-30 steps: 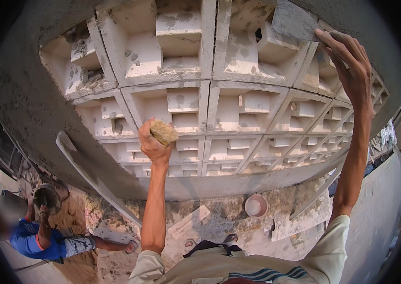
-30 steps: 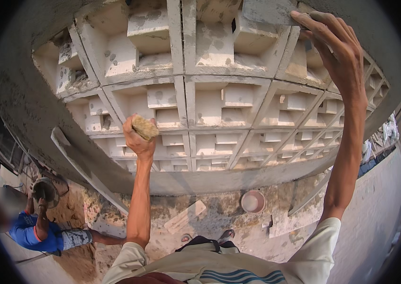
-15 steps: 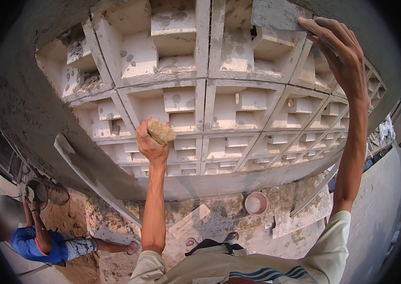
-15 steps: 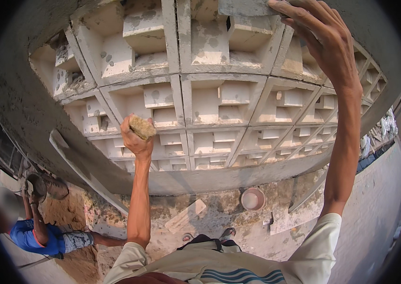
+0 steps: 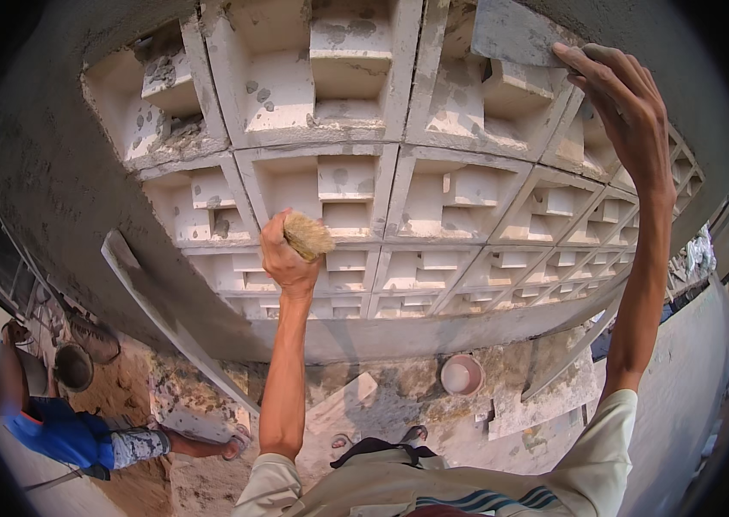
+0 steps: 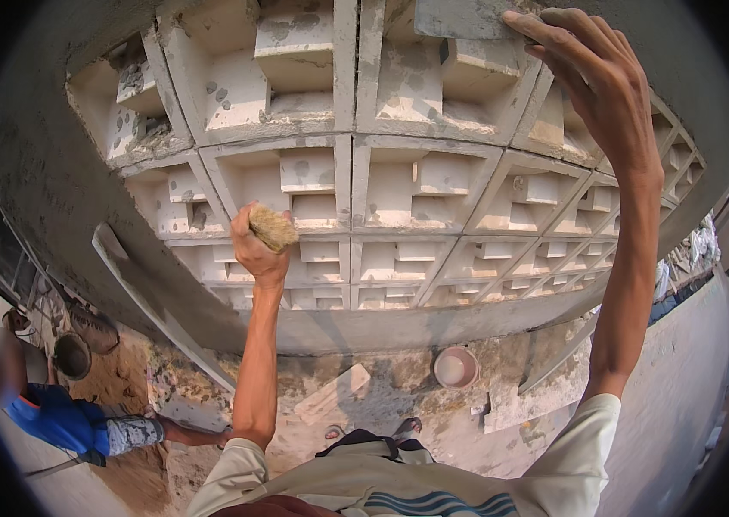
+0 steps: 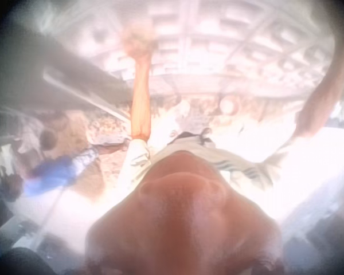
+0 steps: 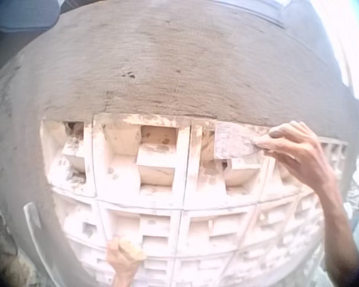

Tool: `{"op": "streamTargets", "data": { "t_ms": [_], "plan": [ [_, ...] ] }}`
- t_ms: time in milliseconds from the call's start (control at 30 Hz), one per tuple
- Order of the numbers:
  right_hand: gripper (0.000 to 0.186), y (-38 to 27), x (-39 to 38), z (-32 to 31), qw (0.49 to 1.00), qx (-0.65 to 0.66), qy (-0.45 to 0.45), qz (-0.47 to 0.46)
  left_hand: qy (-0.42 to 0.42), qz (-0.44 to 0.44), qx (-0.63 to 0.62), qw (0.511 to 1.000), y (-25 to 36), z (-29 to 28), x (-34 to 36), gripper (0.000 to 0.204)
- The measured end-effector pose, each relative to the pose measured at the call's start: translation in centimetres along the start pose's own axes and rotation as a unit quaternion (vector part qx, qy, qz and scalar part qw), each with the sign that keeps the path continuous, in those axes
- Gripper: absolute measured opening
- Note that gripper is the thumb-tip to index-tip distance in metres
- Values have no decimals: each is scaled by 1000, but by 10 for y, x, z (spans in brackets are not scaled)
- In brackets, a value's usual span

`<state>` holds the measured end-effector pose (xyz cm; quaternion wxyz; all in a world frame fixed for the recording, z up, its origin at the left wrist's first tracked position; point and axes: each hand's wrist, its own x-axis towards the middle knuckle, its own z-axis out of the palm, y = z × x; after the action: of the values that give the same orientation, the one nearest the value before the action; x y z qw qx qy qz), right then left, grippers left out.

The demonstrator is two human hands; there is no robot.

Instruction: The person uses a brush to apply a liquid to a grid-patterned ceiling, then uses a trowel to smooth and apply plaster to the surface. The person works on the ceiling while standing on the ground, with another worker visible in the background.

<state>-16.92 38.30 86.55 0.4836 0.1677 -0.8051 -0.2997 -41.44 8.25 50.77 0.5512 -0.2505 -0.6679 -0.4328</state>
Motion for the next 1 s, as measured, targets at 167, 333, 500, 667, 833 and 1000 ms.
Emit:
{"op": "streamTargets", "data": {
  "t_ms": [167, 333, 500, 667, 833, 1000],
  "plan": [
    [42, -14, 25, 1, 1000, 7, 4, -12, -6, -10, 0, 1000, 0, -4, -1, 73],
    [44, -8, 21, 4, 1000, -7, -3, -11, -8, 2, -5, 1000, 1, -4, 1, 73],
    [46, -18, 36, 7, 999, 5, 22, -29, 1, -10, -4, 1000, -1, 1, -3, 72],
    [47, -25, 31, 8, 1000, 17, 5, -1, -3, -4, -10, 1000, -2, -2, -2, 72],
    [47, -28, 36, 9, 1000, 0, 21, -9, 1, -8, 5, 1000, -2, -2, -1, 71],
    [49, -31, 27, 16, 998, 48, 1, 29, 5, -7, -3, 1000, -3, -1, -2, 72]
  ]
}}
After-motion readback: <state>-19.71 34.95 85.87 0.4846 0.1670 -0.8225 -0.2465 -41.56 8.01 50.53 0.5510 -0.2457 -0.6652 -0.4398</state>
